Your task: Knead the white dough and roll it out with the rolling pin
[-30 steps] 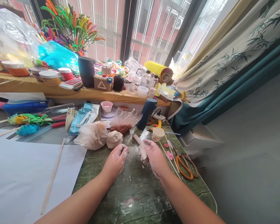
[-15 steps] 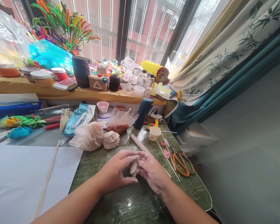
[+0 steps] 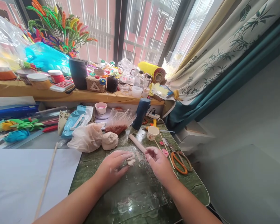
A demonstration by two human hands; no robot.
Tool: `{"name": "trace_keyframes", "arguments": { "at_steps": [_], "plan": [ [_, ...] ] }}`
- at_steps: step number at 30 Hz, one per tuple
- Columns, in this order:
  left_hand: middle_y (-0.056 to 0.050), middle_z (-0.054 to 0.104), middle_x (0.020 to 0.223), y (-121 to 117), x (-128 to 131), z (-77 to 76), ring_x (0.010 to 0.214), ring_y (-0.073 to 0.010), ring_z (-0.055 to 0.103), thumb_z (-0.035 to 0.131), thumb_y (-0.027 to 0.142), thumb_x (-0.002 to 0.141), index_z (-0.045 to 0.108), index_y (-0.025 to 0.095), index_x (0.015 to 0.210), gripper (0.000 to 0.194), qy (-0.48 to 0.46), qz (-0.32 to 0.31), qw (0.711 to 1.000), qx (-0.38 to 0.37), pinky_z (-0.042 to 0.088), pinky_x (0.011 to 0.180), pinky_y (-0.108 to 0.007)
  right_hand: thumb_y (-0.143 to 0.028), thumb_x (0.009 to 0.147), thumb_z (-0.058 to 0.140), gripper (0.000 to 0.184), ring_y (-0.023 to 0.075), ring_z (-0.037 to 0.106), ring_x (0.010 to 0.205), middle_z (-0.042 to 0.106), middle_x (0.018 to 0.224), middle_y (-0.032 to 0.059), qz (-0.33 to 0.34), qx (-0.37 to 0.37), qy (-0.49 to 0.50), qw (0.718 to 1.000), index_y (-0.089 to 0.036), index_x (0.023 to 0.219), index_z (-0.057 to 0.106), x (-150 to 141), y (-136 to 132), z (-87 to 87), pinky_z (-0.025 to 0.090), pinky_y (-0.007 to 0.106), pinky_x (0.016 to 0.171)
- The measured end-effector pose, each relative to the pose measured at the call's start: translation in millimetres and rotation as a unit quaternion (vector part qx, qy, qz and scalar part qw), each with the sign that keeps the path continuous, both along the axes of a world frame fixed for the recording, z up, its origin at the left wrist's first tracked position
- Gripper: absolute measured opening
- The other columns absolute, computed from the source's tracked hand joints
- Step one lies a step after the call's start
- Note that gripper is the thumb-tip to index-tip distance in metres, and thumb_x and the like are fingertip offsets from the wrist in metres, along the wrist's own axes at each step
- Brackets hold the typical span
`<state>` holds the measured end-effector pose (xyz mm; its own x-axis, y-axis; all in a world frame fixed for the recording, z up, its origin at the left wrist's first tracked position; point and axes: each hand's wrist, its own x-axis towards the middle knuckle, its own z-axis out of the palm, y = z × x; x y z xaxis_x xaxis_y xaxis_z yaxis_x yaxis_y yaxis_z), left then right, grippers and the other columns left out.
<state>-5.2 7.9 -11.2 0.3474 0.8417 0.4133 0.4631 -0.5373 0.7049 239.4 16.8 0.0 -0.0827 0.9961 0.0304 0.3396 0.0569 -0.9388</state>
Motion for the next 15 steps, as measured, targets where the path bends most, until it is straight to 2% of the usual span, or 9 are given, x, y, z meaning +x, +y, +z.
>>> {"name": "trace_keyframes", "arguments": {
  "at_steps": [3, 6, 11, 13, 15],
  "plan": [
    [-0.008, 0.076, 0.124, 2, 2, -4.3, 0.116, -0.0265, 0.071, 0.067, 0.031, 0.088, 0.073, 0.029, 0.124, 0.036, -0.015, 0.025, 0.999, -0.017, 0.054, 0.106, -0.043, -0.023, 0.096, 0.053, 0.027, 0.0264, 0.068, 0.107, 0.072, 0.114, 0.01, 0.08, 0.111, -0.157, 0.978, -0.022, 0.119, 0.066, 8, -6, -2.3, 0.054, 0.045, 0.098],
    [-0.008, 0.076, 0.122, 4, 4, -7.8, 0.116, -0.0279, 0.071, 0.068, 0.03, 0.086, 0.074, 0.027, 0.119, 0.034, -0.032, 0.065, 0.995, -0.065, 0.053, 0.108, -0.046, -0.014, 0.095, 0.05, 0.036, 0.0266, 0.062, 0.122, 0.07, 0.125, 0.0112, 0.163, 0.196, -0.233, 0.938, -0.021, 0.128, 0.063, 8, -14, -13.6, 0.049, 0.047, 0.109],
    [-0.011, 0.072, 0.13, 15, 13, -6.6, 0.123, -0.0284, 0.067, 0.064, 0.028, 0.087, 0.069, 0.021, 0.109, 0.024, -0.117, 0.085, 0.98, -0.133, 0.056, 0.105, -0.044, -0.009, 0.094, 0.051, 0.037, 0.0275, 0.063, 0.121, 0.069, 0.123, 0.0135, 0.169, 0.274, -0.25, 0.913, -0.02, 0.128, 0.062, 10, -24, -38.8, 0.054, 0.048, 0.106],
    [-0.012, 0.071, 0.131, 24, 21, -5.2, 0.125, -0.0289, 0.066, 0.063, 0.025, 0.088, 0.067, 0.02, 0.106, 0.02, -0.097, 0.076, 0.984, -0.132, 0.055, 0.105, -0.045, -0.007, 0.093, 0.05, 0.038, 0.0279, 0.063, 0.121, 0.068, 0.122, 0.0141, 0.164, 0.297, -0.243, 0.909, -0.019, 0.127, 0.062, 13, -25, -44.3, 0.055, 0.049, 0.105],
    [-0.012, 0.071, 0.131, 33, 31, -4.7, 0.125, -0.0292, 0.066, 0.062, 0.021, 0.087, 0.066, 0.021, 0.111, 0.024, -0.035, 0.062, 0.991, -0.111, 0.053, 0.108, -0.048, -0.005, 0.092, 0.05, 0.039, 0.0285, 0.063, 0.12, 0.067, 0.123, 0.0153, 0.16, 0.302, -0.243, 0.908, -0.018, 0.126, 0.062, 15, -25, -46.3, 0.056, 0.049, 0.103]
  ]
}}
